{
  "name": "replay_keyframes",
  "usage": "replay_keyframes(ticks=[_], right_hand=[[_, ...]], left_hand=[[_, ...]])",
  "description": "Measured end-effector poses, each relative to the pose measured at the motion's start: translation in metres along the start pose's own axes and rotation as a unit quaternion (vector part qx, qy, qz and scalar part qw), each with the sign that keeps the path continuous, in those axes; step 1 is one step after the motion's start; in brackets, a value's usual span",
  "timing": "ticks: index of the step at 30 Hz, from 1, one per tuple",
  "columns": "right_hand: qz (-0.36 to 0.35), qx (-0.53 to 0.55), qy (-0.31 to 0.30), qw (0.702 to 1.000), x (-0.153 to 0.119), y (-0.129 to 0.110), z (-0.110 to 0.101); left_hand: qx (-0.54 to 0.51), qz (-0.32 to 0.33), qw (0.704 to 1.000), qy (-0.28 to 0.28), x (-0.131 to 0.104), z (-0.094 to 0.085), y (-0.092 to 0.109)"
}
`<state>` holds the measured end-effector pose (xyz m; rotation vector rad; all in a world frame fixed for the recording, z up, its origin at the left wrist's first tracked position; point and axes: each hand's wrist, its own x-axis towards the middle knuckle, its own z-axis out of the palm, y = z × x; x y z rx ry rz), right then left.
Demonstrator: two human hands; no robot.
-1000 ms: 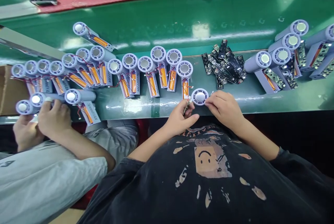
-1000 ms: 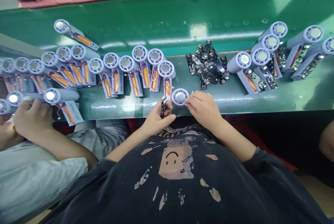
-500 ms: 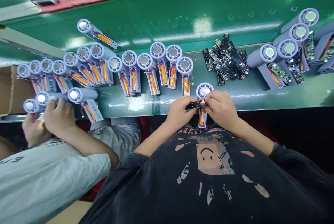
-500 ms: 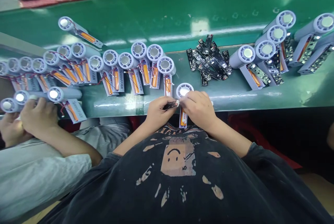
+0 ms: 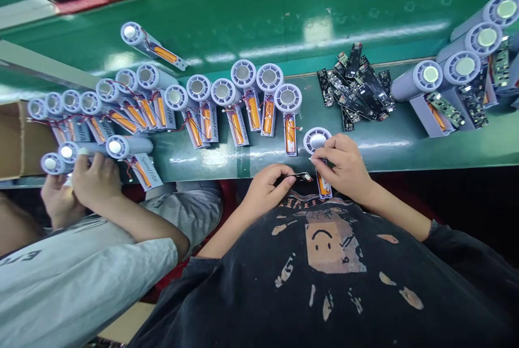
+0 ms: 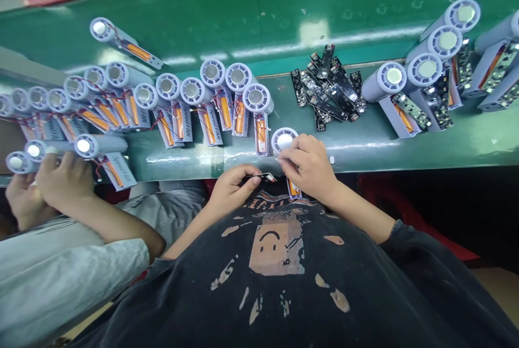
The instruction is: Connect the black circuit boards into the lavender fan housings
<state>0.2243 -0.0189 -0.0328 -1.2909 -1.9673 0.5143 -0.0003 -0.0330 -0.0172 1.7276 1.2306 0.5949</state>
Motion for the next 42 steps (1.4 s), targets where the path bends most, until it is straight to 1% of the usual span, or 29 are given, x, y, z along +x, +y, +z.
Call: replay_keyframes(ticks=[3,5,8,12,16,19,22,26,28,30,32,37,42], right_hand=[[0.007,0.001,-0.008,1.0,0.001,-0.002,-0.002],[0.012,-0.006,-0.019,1.0,0.002,-0.004,-0.003],[0.011,-0.03,-0.029,0.999,0.002,-0.007,-0.005],[-0.004,-0.085,-0.02,0.996,0.003,-0.013,-0.005],[-0.018,-0.139,-0.002,0.99,0.005,-0.017,-0.003],[-0.022,-0.159,0.016,0.987,0.007,-0.018,-0.001],[-0.026,-0.172,0.026,0.984,0.007,-0.018,0.0],[-0.015,-0.175,0.022,0.984,0.008,-0.018,0.001],[-0.014,-0.174,0.017,0.985,0.008,-0.019,0.0],[-0.013,-0.174,0.006,0.985,0.008,-0.02,-0.001],[-0.014,-0.176,-0.005,0.984,0.009,-0.02,-0.003],[-0.026,-0.185,-0.006,0.982,0.008,-0.021,-0.004],[-0.025,-0.186,-0.012,0.982,0.008,-0.022,-0.003]], left_hand=[[-0.092,-0.054,0.994,-0.017,-0.006,0.005,-0.008],[-0.116,-0.067,0.991,-0.026,-0.007,0.007,-0.01],[-0.053,-0.054,0.997,-0.004,-0.003,0.008,-0.011],[0.042,0.006,0.999,0.028,0.002,0.008,-0.012],[0.133,0.073,0.988,0.04,0.005,0.01,-0.014],[0.184,0.091,0.978,0.036,0.006,0.01,-0.014],[0.175,0.078,0.981,0.013,0.007,0.008,-0.011],[0.071,0.035,0.997,-0.026,0.006,0.009,-0.007],[0.026,0.021,0.999,-0.021,0.006,0.011,-0.008],[0.015,0.018,1.0,-0.002,0.005,0.013,-0.009],[0.02,0.019,1.0,0.009,0.006,0.015,-0.01],[0.066,0.025,0.997,0.006,0.007,0.014,-0.008],[0.147,0.068,0.986,0.031,0.005,0.014,-0.009]])
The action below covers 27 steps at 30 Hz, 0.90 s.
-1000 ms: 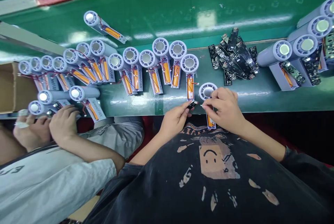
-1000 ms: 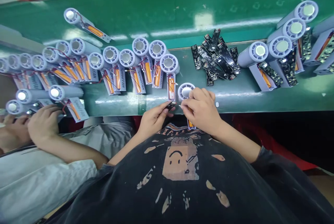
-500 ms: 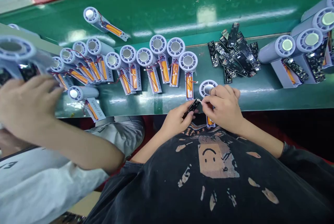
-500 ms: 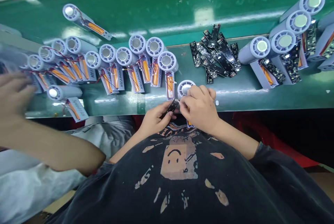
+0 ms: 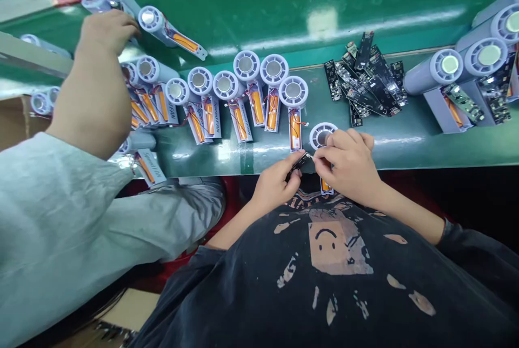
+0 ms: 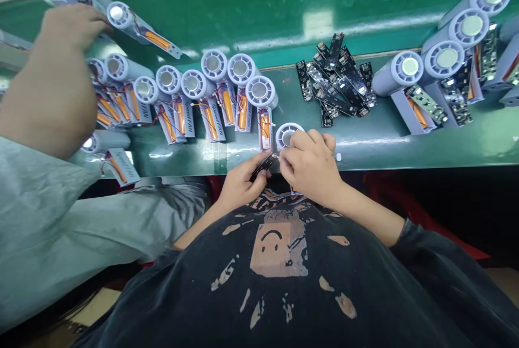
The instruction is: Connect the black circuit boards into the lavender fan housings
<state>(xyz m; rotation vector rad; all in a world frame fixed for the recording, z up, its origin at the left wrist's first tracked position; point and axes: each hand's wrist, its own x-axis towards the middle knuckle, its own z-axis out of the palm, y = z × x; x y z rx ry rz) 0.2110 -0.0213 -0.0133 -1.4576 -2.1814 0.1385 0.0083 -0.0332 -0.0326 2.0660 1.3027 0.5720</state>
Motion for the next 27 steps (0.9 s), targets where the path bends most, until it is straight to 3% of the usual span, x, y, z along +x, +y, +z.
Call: replay_keyframes(ticks=[5,9,14,19,21,27], right_hand=[[0.005,-0.005,-0.016,1.0,0.001,-0.001,-0.001],[0.02,-0.004,-0.035,0.999,0.001,-0.002,-0.002],[0.014,-0.009,-0.03,0.999,0.001,-0.003,-0.002],[0.014,-0.01,-0.026,1.0,0.001,-0.002,0.0],[0.012,-0.009,-0.019,1.0,0.0,-0.002,0.001],[-0.006,-0.025,-0.025,0.999,0.0,-0.001,0.0]], left_hand=[[0.069,0.031,0.997,0.025,-0.002,0.001,-0.003],[0.061,0.047,0.997,0.015,-0.001,0.001,-0.001],[-0.106,-0.008,0.994,0.0,0.003,0.004,0.006],[-0.352,-0.138,0.923,-0.073,0.007,0.004,0.006],[-0.381,-0.149,0.909,-0.079,0.009,0.002,0.005],[-0.383,-0.152,0.905,-0.109,0.013,-0.004,0.005]])
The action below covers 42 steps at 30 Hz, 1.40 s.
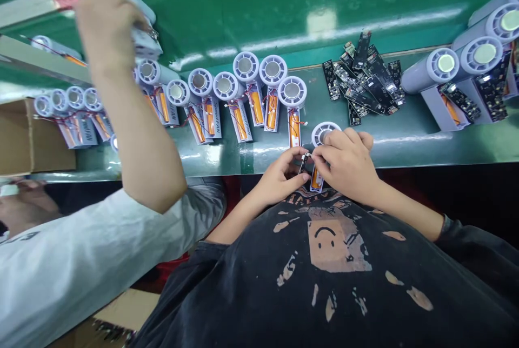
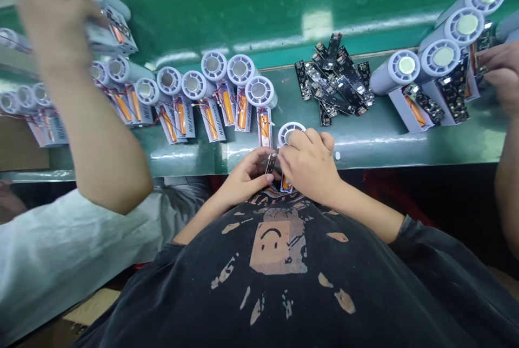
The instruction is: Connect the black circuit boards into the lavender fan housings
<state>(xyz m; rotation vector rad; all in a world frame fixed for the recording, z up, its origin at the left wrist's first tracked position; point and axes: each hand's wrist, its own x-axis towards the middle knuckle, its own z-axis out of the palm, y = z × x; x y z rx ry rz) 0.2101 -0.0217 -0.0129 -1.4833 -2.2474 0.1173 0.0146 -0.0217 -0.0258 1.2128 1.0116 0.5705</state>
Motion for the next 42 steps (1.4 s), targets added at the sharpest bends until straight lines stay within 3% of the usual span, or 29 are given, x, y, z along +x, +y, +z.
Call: replay_keyframes(ticks=[9,16,22,23,27,31,36,40,42], right_hand=[[-0.031,-0.003,-0.014,0.999,-0.001,0.004,0.003],[-0.022,0.034,-0.017,0.999,-0.004,0.009,0.006],[-0.029,0.1,0.102,0.989,-0.012,0.03,-0.007],[-0.031,0.101,0.092,0.99,-0.016,0.035,-0.01],[-0.032,0.145,-0.05,0.988,-0.03,0.049,-0.014],[0.034,0.236,-0.011,0.971,-0.033,0.043,-0.009],[-0.089,0.263,-0.062,0.959,-0.029,0.045,-0.007],[-0.185,0.191,-0.015,0.964,-0.032,0.056,-0.007],[-0.193,0.16,0.001,0.968,-0.033,0.055,-0.005]], left_hand=[[0.058,0.001,0.993,0.104,0.004,0.01,-0.008],[-0.079,-0.037,0.994,0.066,0.005,0.015,-0.014],[-0.099,-0.02,0.994,0.044,0.007,0.011,-0.014],[-0.102,-0.021,0.994,0.043,0.006,0.01,-0.014],[-0.077,-0.02,0.996,0.031,0.003,0.006,-0.013],[-0.037,0.001,0.999,0.009,0.006,0.009,-0.011],[-0.053,0.01,0.999,-0.006,0.01,0.014,-0.011],[-0.09,-0.001,0.996,-0.007,0.01,0.015,-0.012],[-0.078,0.005,0.997,-0.004,0.009,0.015,-0.011]])
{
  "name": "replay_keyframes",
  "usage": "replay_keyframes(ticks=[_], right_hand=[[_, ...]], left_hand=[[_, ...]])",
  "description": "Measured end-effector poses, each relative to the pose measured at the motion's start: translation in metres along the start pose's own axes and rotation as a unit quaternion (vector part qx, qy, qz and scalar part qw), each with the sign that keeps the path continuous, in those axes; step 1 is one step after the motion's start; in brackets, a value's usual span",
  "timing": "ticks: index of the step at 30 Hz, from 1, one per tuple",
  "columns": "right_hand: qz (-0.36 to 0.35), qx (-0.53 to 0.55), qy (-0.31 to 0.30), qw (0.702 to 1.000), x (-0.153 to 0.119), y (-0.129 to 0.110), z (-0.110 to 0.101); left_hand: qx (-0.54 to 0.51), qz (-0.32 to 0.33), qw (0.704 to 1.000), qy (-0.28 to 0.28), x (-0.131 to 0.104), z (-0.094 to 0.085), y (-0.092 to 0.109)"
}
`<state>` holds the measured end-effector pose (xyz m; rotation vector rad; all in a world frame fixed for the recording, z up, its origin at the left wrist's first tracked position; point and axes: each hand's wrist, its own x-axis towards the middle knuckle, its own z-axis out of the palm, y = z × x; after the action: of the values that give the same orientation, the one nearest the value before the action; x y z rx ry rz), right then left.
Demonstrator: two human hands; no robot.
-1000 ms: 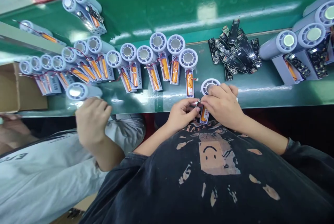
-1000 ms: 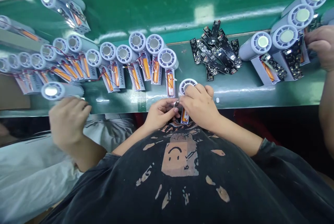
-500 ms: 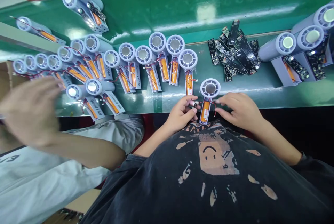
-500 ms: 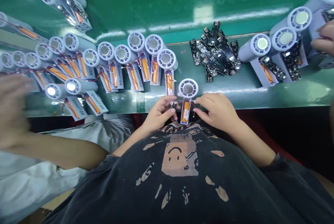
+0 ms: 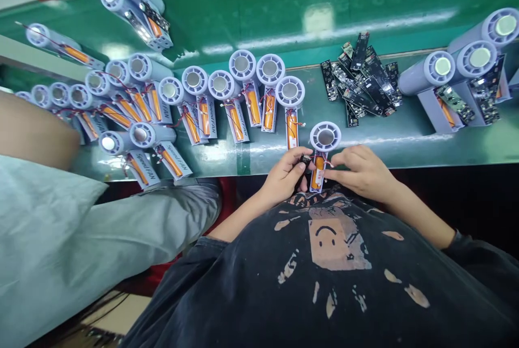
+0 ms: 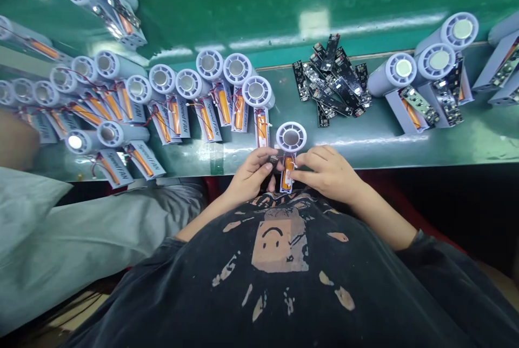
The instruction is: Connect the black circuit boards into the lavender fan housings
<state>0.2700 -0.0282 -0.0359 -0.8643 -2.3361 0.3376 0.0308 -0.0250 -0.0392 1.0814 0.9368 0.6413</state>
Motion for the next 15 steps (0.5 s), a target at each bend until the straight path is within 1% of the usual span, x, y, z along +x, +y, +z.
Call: replay_keyframes(ticks=[3,7,10,15], right_hand=[[0.036,0.015,0.038,0.999,0.005,-0.004,0.008],[0.083,0.03,0.076,0.993,0.015,-0.012,0.016],[0.088,0.0,0.097,0.991,0.018,-0.016,0.018],[0.08,-0.037,0.118,0.989,0.018,-0.019,0.02]], left_hand=[[0.077,0.017,0.997,-0.007,-0.001,0.001,0.004],[0.184,0.061,0.981,-0.024,-0.002,0.003,0.014],[0.209,0.09,0.974,-0.015,-0.001,0.005,0.021],[0.23,0.095,0.969,0.002,0.001,0.006,0.024]])
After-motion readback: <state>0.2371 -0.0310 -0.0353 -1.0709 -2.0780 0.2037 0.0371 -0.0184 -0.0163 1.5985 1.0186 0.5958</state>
